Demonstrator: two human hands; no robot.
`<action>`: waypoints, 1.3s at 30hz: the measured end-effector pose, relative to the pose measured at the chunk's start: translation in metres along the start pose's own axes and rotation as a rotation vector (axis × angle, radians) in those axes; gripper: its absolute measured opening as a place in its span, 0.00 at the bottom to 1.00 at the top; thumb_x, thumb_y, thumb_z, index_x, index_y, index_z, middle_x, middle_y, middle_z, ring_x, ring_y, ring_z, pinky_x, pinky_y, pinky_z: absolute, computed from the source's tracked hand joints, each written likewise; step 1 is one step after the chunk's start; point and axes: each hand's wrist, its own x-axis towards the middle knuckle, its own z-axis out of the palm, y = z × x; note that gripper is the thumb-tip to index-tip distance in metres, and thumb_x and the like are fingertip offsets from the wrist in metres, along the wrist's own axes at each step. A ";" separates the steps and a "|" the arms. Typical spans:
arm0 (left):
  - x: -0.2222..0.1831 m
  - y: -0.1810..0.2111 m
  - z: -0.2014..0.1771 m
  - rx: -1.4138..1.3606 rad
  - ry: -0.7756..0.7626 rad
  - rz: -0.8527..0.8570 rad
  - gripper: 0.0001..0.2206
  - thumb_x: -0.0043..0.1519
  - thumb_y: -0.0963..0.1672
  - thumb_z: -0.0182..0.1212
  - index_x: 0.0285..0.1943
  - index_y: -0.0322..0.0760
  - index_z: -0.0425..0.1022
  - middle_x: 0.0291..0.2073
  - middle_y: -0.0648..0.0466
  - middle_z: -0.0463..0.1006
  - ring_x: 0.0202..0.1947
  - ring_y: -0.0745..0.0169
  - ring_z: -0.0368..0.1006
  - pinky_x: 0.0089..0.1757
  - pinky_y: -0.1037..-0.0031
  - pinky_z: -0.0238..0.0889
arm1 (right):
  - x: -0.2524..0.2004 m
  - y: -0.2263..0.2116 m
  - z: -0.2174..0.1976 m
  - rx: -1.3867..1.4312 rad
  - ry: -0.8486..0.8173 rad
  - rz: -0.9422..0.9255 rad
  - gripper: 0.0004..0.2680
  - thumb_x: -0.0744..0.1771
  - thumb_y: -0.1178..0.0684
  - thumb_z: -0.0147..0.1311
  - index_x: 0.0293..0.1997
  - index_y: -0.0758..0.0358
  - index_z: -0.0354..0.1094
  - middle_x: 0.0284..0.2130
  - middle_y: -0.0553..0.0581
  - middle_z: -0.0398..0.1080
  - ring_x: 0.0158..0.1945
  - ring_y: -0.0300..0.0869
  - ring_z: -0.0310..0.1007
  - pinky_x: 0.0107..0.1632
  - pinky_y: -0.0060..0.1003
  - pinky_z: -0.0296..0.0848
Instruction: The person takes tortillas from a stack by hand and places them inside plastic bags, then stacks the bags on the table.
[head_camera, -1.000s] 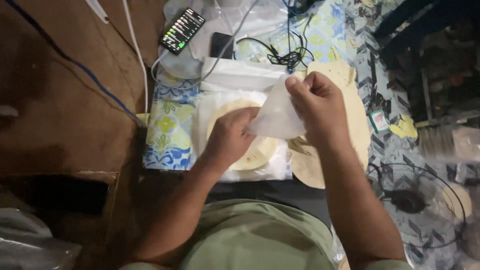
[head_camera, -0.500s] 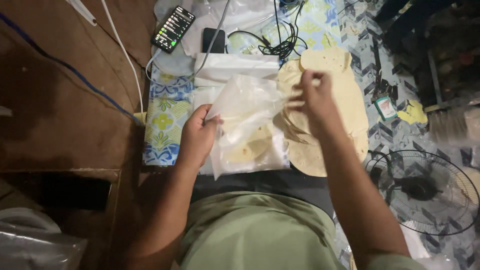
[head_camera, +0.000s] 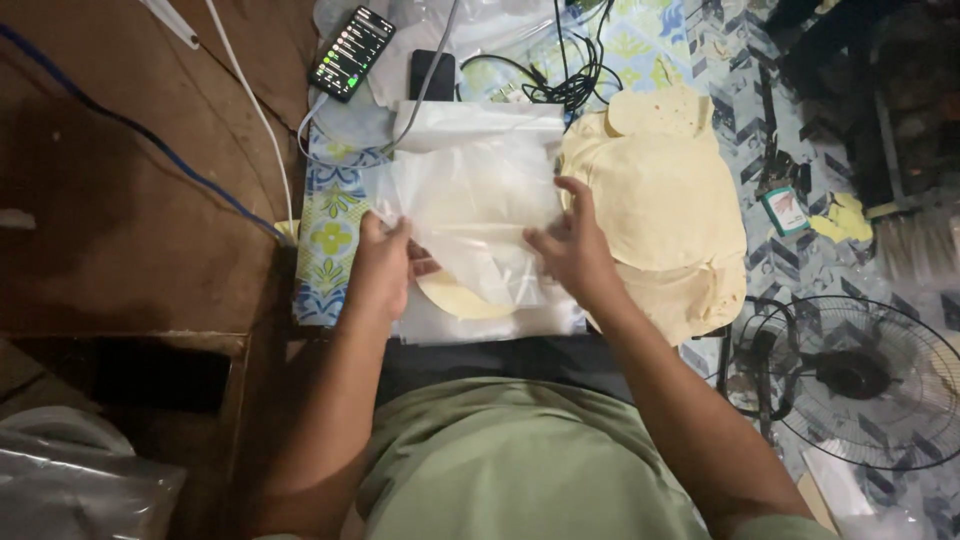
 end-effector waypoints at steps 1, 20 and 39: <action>0.007 -0.005 -0.003 -0.070 0.006 -0.057 0.16 0.69 0.46 0.51 0.64 0.39 0.58 0.36 0.44 0.73 0.29 0.52 0.78 0.27 0.63 0.80 | -0.006 -0.009 0.004 -0.161 0.028 0.009 0.28 0.66 0.53 0.64 0.71 0.44 0.49 0.39 0.71 0.74 0.42 0.61 0.77 0.40 0.51 0.75; 0.001 -0.020 -0.024 0.513 0.061 0.163 0.25 0.59 0.48 0.57 0.68 0.56 0.63 0.43 0.50 0.82 0.43 0.49 0.81 0.44 0.60 0.72 | -0.032 0.015 0.013 -1.197 -0.026 0.060 0.21 0.72 0.37 0.37 0.78 0.30 0.44 0.44 0.60 0.68 0.37 0.65 0.81 0.38 0.58 0.80; 0.027 -0.053 -0.025 0.516 0.127 0.334 0.09 0.66 0.49 0.57 0.53 0.53 0.77 0.25 0.54 0.80 0.31 0.56 0.80 0.37 0.67 0.72 | -0.037 0.055 0.018 -1.098 -0.046 -0.705 0.24 0.70 0.33 0.43 0.75 0.46 0.56 0.70 0.69 0.56 0.76 0.62 0.49 0.71 0.62 0.49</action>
